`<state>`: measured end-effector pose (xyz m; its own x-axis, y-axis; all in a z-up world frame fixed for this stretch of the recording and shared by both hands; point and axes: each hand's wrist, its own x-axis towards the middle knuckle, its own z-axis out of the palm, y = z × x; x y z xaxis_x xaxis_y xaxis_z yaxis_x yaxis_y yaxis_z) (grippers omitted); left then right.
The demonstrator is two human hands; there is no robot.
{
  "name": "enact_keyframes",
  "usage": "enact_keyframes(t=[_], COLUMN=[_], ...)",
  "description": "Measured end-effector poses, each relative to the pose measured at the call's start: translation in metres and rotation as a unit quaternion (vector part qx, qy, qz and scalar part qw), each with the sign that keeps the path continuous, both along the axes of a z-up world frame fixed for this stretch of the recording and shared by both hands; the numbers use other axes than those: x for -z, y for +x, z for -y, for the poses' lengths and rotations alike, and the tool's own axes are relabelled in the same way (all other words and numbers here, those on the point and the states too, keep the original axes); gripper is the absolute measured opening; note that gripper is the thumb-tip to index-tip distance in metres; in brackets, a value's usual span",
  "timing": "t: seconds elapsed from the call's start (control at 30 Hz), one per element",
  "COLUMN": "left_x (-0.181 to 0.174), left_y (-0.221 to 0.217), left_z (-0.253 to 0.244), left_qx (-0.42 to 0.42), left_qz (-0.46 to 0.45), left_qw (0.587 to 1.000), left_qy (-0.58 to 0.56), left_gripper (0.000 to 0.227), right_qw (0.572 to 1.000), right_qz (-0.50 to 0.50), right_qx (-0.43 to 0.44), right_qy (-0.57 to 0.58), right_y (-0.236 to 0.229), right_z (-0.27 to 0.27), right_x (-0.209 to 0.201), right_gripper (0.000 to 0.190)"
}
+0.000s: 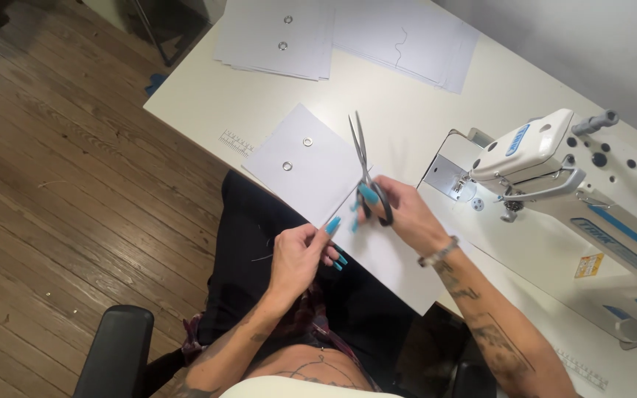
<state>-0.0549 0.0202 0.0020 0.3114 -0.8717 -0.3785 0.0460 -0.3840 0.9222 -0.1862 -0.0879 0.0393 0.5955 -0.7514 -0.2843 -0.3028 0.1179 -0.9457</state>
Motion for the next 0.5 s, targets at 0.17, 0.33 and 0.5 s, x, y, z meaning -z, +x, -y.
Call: enact_keyframes(t=[0.17,0.33,0.5], left_x=[0.013,0.019,-0.005], left_y=[0.007,0.023,0.051], left_z=[-0.017,-0.038,-0.052], left_qx=[-0.018,-0.02,0.212], left_qz=[-0.13,-0.154,0.183], left_qw=[0.991,0.988,0.949], left_qy=[-0.012,-0.006,0.145], left_gripper=[0.023,0.021,0.03], right_qw=[1.0,1.0,1.0], right_qz=[0.013,-0.005,-0.006], right_qx=[0.013,0.002,-0.009], right_qy=[0.011,0.0,0.012], right_y=[0.006,0.007,0.009], right_z=[0.004,0.001,0.003], right_x=[0.009,0.005,0.006], right_gripper=[0.037,0.045,0.049])
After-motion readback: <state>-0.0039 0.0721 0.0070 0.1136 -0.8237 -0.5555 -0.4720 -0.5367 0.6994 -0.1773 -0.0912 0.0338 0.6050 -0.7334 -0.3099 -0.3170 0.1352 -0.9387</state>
